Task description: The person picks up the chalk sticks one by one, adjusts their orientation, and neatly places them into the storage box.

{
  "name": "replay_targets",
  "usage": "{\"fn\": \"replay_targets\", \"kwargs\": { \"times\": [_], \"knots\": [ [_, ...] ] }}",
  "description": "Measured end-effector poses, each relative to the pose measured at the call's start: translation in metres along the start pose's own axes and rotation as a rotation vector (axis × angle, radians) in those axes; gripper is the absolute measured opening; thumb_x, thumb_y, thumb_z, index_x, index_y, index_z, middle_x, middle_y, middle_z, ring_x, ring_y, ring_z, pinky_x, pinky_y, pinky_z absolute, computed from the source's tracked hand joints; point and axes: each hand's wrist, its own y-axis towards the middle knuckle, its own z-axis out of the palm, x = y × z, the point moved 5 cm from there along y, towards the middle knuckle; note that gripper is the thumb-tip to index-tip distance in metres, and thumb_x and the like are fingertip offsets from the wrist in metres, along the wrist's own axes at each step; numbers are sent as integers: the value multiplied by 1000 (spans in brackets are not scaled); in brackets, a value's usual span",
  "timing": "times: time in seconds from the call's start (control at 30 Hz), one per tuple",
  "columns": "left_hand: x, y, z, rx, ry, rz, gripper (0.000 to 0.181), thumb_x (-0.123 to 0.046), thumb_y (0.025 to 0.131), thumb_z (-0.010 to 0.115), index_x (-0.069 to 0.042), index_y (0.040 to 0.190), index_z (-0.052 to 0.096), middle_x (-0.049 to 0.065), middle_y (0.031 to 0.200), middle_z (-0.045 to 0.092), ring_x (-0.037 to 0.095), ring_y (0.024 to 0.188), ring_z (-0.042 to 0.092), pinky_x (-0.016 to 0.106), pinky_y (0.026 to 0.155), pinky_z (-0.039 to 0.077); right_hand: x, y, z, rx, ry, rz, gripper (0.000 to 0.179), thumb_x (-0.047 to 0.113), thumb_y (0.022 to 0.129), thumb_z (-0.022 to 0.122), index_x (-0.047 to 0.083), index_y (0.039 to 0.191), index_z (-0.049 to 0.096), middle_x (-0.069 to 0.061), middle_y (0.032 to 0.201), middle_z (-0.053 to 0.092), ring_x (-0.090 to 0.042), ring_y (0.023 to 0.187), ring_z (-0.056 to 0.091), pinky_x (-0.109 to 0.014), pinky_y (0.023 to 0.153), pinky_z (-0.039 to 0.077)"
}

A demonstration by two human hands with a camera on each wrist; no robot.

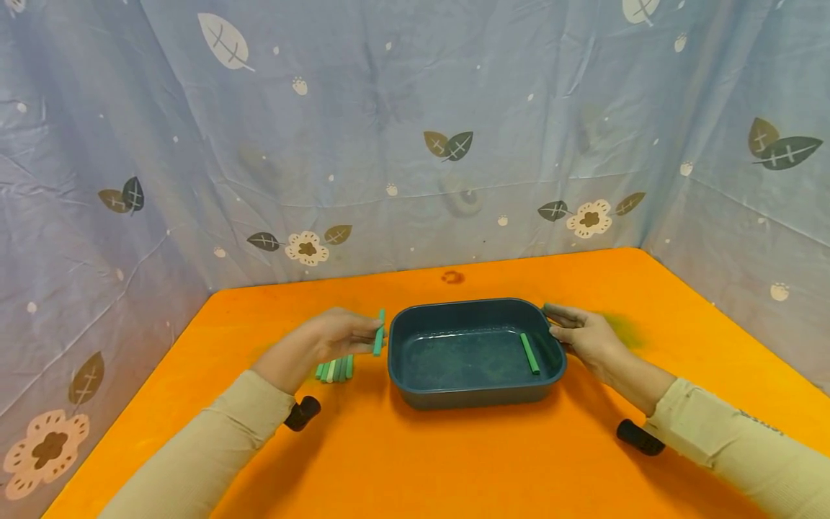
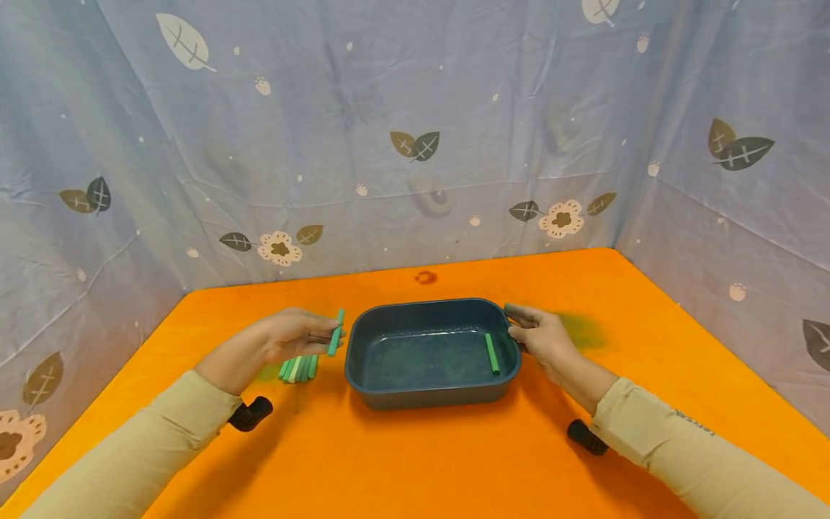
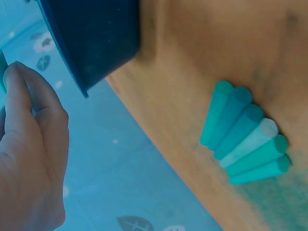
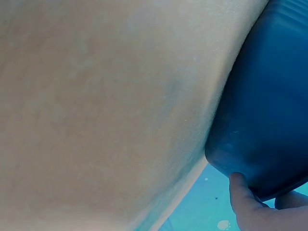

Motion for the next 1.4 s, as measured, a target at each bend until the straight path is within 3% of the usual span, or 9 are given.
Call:
{"fn": "replay_targets", "kwargs": {
  "times": [0.07,0.17,0.3,0.67,0.93,1.03,1.27,1.4],
  "knots": [
    [-2,2,3,12,3,4,40,-3,102,48,19,133,42,33,135,44,38,123,49,38,103,46,0,0,0,-2,-4,1,54,1,103,43,-6,151,19,-27,155,20,0,94,57,-21,81,52],
    [-5,5,7,27,8,4,38,-3,102,48,20,132,44,30,128,52,29,106,60,37,99,49,0,0,0,-4,-5,2,55,1,103,44,-5,151,19,-27,155,20,0,94,57,-21,81,52],
    [-10,9,15,31,22,-9,39,-4,102,48,19,134,43,28,126,55,20,93,62,35,98,50,-1,0,-1,-4,-3,6,55,2,103,44,-5,152,19,-27,155,20,0,93,57,-21,80,52],
    [-20,21,42,53,34,-68,40,-4,102,48,17,135,43,27,132,53,32,113,57,37,101,47,-2,-1,-2,-4,-10,12,55,3,104,44,-4,152,18,-26,155,20,0,93,57,-21,80,51],
    [-25,25,53,83,78,-101,40,-6,103,48,15,136,44,28,136,50,21,92,61,34,97,50,-1,0,0,-3,12,-1,55,1,103,43,-5,152,18,-27,155,20,-1,89,58,-19,77,52],
    [-26,28,58,91,83,-124,39,-6,102,49,14,136,45,26,136,51,20,91,61,33,97,50,-1,0,0,-6,15,3,55,1,103,43,-5,152,19,-27,155,20,-2,88,58,-20,76,52],
    [-32,37,74,97,83,-165,39,-7,102,50,10,137,46,21,130,56,29,115,57,33,100,48,-1,-1,-1,0,-3,9,55,2,103,44,-4,152,19,-25,155,20,-4,98,56,-21,79,52],
    [-34,42,82,99,60,-194,39,-7,102,51,9,137,47,18,120,60,31,119,55,33,102,46,0,-1,0,4,-7,16,55,3,104,44,-3,153,19,-24,156,20,-12,110,55,-22,83,52]
  ]
}}
